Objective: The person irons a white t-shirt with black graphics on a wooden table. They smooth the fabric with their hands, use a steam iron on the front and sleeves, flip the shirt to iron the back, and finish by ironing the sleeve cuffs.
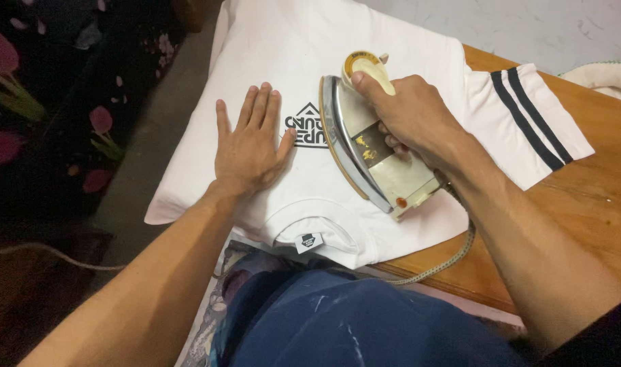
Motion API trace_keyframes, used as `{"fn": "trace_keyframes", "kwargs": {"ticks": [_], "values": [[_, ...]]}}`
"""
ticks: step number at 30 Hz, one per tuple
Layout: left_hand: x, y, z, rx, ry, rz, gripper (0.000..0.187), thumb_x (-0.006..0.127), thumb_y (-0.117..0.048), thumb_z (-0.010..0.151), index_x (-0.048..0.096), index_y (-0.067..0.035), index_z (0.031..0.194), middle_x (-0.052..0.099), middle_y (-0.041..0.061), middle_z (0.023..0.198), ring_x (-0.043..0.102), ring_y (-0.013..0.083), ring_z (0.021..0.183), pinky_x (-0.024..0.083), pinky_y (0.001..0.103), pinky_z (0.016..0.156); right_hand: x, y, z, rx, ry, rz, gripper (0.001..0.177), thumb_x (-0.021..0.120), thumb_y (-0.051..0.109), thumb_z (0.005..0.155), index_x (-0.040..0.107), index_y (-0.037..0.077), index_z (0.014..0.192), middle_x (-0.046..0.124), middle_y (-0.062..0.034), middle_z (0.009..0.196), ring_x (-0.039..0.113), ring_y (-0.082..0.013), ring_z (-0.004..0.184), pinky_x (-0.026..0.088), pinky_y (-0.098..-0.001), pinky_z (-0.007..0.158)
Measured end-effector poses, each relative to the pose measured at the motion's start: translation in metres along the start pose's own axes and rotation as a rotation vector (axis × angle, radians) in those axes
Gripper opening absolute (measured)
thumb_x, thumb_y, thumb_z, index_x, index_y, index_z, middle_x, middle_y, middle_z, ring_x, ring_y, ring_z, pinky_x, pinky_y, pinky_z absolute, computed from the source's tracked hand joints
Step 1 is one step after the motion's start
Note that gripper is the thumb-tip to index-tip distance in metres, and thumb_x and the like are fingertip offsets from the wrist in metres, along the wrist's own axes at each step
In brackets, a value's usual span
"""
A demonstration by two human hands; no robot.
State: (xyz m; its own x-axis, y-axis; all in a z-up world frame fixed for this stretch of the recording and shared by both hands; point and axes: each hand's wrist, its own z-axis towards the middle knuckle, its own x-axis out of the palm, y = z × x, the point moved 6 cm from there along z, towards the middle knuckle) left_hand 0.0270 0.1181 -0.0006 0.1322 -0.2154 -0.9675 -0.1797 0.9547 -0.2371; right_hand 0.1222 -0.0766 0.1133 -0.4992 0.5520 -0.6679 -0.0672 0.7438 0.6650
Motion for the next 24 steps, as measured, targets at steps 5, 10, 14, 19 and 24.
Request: {"fn": "trace_keyframes", "kwargs": {"ticks": [5, 10, 14, 19, 24], "values": [[0.001, 0.001, 0.0, -0.016, 0.002, 0.003, 0.072, 0.034, -0.049, 0.101, 0.023, -0.008, 0.16, 0.021, 0.009, 0.168, 0.014, 0.0229, 0.155, 0.001, 0.064, 0.121, -0.001, 0.009, 0.001, -0.041, 0.049, -0.182, 0.065, 0.051, 0.061, 0.096, 0.061, 0.006, 0.063, 0.051, -0.0082, 0.047, 0.052, -0.0185, 0.036, 0.04, -0.0361, 0.035], [0.003, 0.002, -0.001, -0.012, -0.008, 0.004, 0.073, 0.035, -0.05, 0.101, 0.024, -0.008, 0.16, 0.022, 0.008, 0.168, 0.015, 0.0228, 0.155, 0.001, 0.064, 0.121, 0.009, 0.008, 0.014, 0.044, -0.091, 0.006, 0.065, 0.051, 0.059, 0.099, 0.058, 0.006, 0.062, 0.054, -0.0032, 0.05, 0.055, -0.0142, 0.042, 0.044, -0.0331, 0.039], [0.002, 0.002, -0.002, -0.008, -0.011, 0.001, 0.074, 0.035, -0.05, 0.1, 0.024, -0.008, 0.16, 0.022, 0.009, 0.168, 0.015, 0.0227, 0.155, 0.001, 0.064, 0.121, 0.013, 0.01, 0.023, 0.044, -0.021, 0.177, 0.059, 0.055, 0.056, 0.098, 0.055, 0.008, 0.064, 0.05, 0.0003, 0.052, 0.049, -0.0147, 0.042, 0.042, -0.0362, 0.038], [0.002, 0.002, -0.002, -0.003, -0.02, 0.0, 0.074, 0.035, -0.05, 0.101, 0.024, -0.007, 0.16, 0.022, 0.009, 0.168, 0.015, 0.0226, 0.155, 0.001, 0.064, 0.121, 0.0, 0.021, 0.035, -0.103, 0.117, -0.195, 0.065, 0.054, 0.06, 0.097, 0.057, 0.006, 0.061, 0.049, -0.0043, 0.05, 0.049, -0.0175, 0.043, 0.038, -0.037, 0.039], [0.002, 0.003, -0.003, -0.021, 0.002, 0.016, 0.074, 0.033, -0.051, 0.102, 0.022, -0.008, 0.161, 0.02, 0.008, 0.169, 0.013, 0.0212, 0.156, 0.0, 0.063, 0.122, 0.0, 0.025, 0.053, -0.074, -0.069, -0.23, 0.065, 0.053, 0.061, 0.097, 0.061, 0.006, 0.064, 0.056, -0.0049, 0.052, 0.056, -0.0178, 0.045, 0.042, -0.0337, 0.041]]}}
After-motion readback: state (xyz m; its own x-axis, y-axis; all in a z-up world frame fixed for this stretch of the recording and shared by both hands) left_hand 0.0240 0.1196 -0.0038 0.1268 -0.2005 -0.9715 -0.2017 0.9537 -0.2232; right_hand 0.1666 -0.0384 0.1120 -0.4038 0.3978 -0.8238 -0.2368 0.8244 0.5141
